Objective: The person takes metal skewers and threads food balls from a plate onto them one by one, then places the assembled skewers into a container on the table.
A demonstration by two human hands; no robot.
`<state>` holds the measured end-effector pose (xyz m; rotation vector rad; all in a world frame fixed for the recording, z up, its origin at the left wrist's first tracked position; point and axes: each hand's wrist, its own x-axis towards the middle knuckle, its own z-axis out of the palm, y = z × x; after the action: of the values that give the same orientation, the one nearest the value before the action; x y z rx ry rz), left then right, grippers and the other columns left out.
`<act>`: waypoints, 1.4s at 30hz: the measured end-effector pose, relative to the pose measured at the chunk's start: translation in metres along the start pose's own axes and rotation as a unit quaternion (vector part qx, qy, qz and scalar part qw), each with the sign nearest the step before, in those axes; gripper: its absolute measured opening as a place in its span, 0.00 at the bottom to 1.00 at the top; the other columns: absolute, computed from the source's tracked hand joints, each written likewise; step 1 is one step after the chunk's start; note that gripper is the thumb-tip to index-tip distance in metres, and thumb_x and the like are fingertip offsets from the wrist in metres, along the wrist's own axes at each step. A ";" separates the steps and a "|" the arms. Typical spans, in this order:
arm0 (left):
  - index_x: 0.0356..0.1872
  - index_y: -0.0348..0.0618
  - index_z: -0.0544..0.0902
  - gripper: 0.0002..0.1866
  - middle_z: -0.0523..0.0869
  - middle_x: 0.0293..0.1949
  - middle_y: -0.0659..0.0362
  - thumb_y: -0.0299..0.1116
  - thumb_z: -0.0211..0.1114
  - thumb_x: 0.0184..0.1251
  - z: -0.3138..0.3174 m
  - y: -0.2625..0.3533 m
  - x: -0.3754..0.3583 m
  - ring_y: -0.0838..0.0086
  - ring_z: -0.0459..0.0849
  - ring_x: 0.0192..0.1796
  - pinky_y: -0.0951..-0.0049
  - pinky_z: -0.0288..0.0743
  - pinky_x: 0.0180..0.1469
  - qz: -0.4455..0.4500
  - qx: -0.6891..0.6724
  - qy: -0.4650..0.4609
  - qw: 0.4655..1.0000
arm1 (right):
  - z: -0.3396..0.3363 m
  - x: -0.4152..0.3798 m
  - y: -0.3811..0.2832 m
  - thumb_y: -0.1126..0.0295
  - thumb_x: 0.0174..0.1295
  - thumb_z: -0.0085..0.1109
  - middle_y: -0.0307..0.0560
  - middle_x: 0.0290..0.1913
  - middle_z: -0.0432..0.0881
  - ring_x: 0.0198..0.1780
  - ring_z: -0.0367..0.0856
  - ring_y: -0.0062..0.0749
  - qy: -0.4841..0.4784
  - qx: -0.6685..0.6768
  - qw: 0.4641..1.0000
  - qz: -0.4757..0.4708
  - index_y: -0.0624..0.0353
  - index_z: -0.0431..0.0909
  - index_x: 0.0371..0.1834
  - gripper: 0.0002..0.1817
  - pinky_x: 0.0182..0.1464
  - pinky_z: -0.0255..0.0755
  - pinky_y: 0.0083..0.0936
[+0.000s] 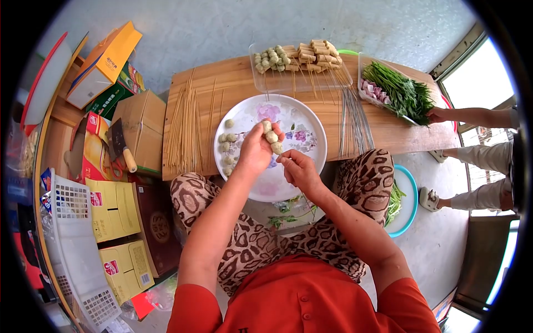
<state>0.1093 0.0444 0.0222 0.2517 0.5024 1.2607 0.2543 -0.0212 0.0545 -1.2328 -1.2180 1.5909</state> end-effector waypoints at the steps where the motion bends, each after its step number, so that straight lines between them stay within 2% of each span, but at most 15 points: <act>1: 0.48 0.39 0.72 0.12 0.78 0.42 0.54 0.37 0.48 0.73 0.001 -0.003 -0.002 0.69 0.78 0.43 0.60 0.74 0.56 -0.008 -0.001 -0.003 1.000 | -0.001 0.001 -0.001 0.70 0.66 0.50 0.34 0.15 0.69 0.15 0.64 0.14 -0.003 0.017 1.000 0.010 0.63 0.76 0.34 0.08 0.18 0.56 0.16; 6: 0.50 0.40 0.72 0.13 0.78 0.45 0.53 0.38 0.51 0.72 0.007 0.008 -0.006 0.69 0.78 0.46 0.61 0.75 0.53 -0.005 0.025 0.015 1.000 | -0.004 0.004 -0.002 0.69 0.67 0.50 0.34 0.14 0.68 0.15 0.62 0.15 -0.008 0.041 0.999 0.011 0.62 0.76 0.34 0.08 0.18 0.53 0.16; 9: 0.52 0.41 0.72 0.15 0.79 0.47 0.54 0.39 0.53 0.71 0.005 0.026 -0.006 0.70 0.79 0.45 0.65 0.75 0.49 -0.006 0.238 0.047 0.970 | -0.009 0.006 -0.002 0.69 0.67 0.50 0.33 0.14 0.67 0.15 0.61 0.14 0.009 0.050 0.999 0.011 0.62 0.76 0.35 0.08 0.17 0.53 0.16; 12: 0.46 0.39 0.77 0.15 0.83 0.37 0.55 0.38 0.58 0.66 -0.002 0.039 -0.008 0.68 0.83 0.37 0.70 0.76 0.40 0.077 0.599 0.070 0.794 | -0.014 0.002 -0.003 0.68 0.68 0.49 0.33 0.14 0.66 0.14 0.59 0.14 0.015 0.047 0.998 0.026 0.61 0.75 0.36 0.09 0.17 0.52 0.15; 13: 0.46 0.39 0.77 0.15 0.83 0.37 0.55 0.38 0.58 0.66 -0.005 0.042 -0.011 0.68 0.83 0.37 0.70 0.76 0.40 0.076 0.600 0.072 0.793 | -0.015 0.000 -0.004 0.67 0.69 0.48 0.34 0.13 0.65 0.14 0.57 0.14 0.011 0.043 0.998 0.036 0.61 0.75 0.38 0.09 0.17 0.51 0.15; 15: 0.38 0.40 0.80 0.11 0.83 0.40 0.52 0.36 0.63 0.60 -0.011 0.044 -0.021 0.64 0.83 0.36 0.69 0.74 0.42 0.078 0.818 0.022 0.570 | -0.017 -0.003 -0.005 0.67 0.69 0.48 0.34 0.13 0.65 0.14 0.56 0.14 0.009 0.048 0.998 0.036 0.61 0.75 0.37 0.10 0.17 0.51 0.15; 17: 0.33 0.39 0.80 0.10 0.81 0.39 0.48 0.36 0.66 0.55 -0.013 0.038 -0.034 0.56 0.81 0.39 0.64 0.74 0.43 0.058 0.853 0.030 0.518 | -0.019 -0.006 -0.007 0.67 0.69 0.48 0.33 0.14 0.65 0.14 0.56 0.14 0.003 0.046 0.998 0.035 0.61 0.75 0.37 0.10 0.17 0.51 0.16; 19: 0.33 0.39 0.81 0.11 0.82 0.35 0.50 0.35 0.67 0.53 -0.024 0.030 -0.040 0.53 0.81 0.41 0.60 0.73 0.45 0.049 0.933 -0.013 0.355 | -0.022 -0.007 -0.007 0.67 0.69 0.48 0.33 0.14 0.65 0.14 0.57 0.14 0.001 0.041 0.999 0.035 0.61 0.75 0.37 0.10 0.17 0.51 0.16; 22: 0.35 0.40 0.80 0.11 0.81 0.35 0.51 0.34 0.68 0.52 -0.046 0.021 -0.046 0.55 0.81 0.42 0.60 0.73 0.46 0.144 0.948 -0.069 0.274 | -0.025 -0.009 -0.007 0.67 0.69 0.48 0.33 0.14 0.65 0.15 0.57 0.14 0.000 0.031 0.999 0.034 0.62 0.75 0.37 0.09 0.17 0.51 0.16; 25: 0.40 0.42 0.80 0.14 0.82 0.37 0.53 0.32 0.68 0.51 -0.051 0.022 -0.040 0.57 0.81 0.41 0.62 0.74 0.47 0.105 0.954 -0.080 0.270 | -0.027 -0.012 -0.008 0.67 0.69 0.48 0.33 0.14 0.66 0.15 0.57 0.13 0.001 0.025 0.999 0.038 0.62 0.75 0.37 0.10 0.18 0.51 0.15; 26: 0.40 0.42 0.80 0.14 0.82 0.37 0.53 0.32 0.68 0.51 -0.052 0.023 -0.035 0.57 0.81 0.41 0.62 0.74 0.47 0.106 0.954 -0.080 0.270 | -0.026 -0.013 -0.009 0.67 0.69 0.48 0.33 0.14 0.66 0.15 0.57 0.13 -0.001 0.024 0.999 0.042 0.62 0.75 0.37 0.10 0.18 0.51 0.15; 28: 0.46 0.43 0.79 0.16 0.82 0.39 0.54 0.32 0.66 0.57 -0.051 0.027 -0.019 0.63 0.82 0.40 0.66 0.76 0.47 0.007 0.797 0.000 0.604 | -0.025 -0.016 -0.007 0.67 0.69 0.48 0.32 0.14 0.66 0.15 0.57 0.13 -0.009 0.016 0.999 0.041 0.62 0.75 0.37 0.10 0.18 0.51 0.15; 29: 0.46 0.43 0.79 0.16 0.82 0.39 0.54 0.32 0.66 0.57 -0.051 0.029 -0.013 0.63 0.82 0.40 0.66 0.76 0.47 0.009 0.797 0.000 0.604 | -0.025 -0.016 -0.007 0.66 0.69 0.48 0.32 0.14 0.66 0.15 0.58 0.13 -0.016 0.008 0.999 0.041 0.62 0.75 0.37 0.10 0.18 0.51 0.15; 31: 0.48 0.41 0.78 0.14 0.82 0.41 0.55 0.34 0.64 0.63 -0.040 0.034 -0.009 0.68 0.82 0.40 0.70 0.76 0.46 -0.017 0.397 0.082 0.914 | -0.022 -0.019 -0.006 0.66 0.69 0.49 0.32 0.14 0.66 0.15 0.58 0.13 -0.025 0.004 0.999 0.036 0.62 0.75 0.37 0.10 0.18 0.52 0.15; 42: 0.47 0.39 0.75 0.16 0.80 0.45 0.54 0.41 0.60 0.67 -0.037 0.043 -0.004 0.69 0.78 0.48 0.69 0.73 0.53 -0.026 0.127 0.119 0.984 | -0.013 -0.024 -0.004 0.67 0.68 0.49 0.32 0.19 0.68 0.19 0.64 0.14 -0.085 -0.062 0.994 0.021 0.64 0.75 0.39 0.10 0.22 0.59 0.17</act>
<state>0.0538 0.0504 0.0101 0.3010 0.8718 1.1807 0.2726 -0.0396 0.0633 -1.2269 -1.4244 1.7004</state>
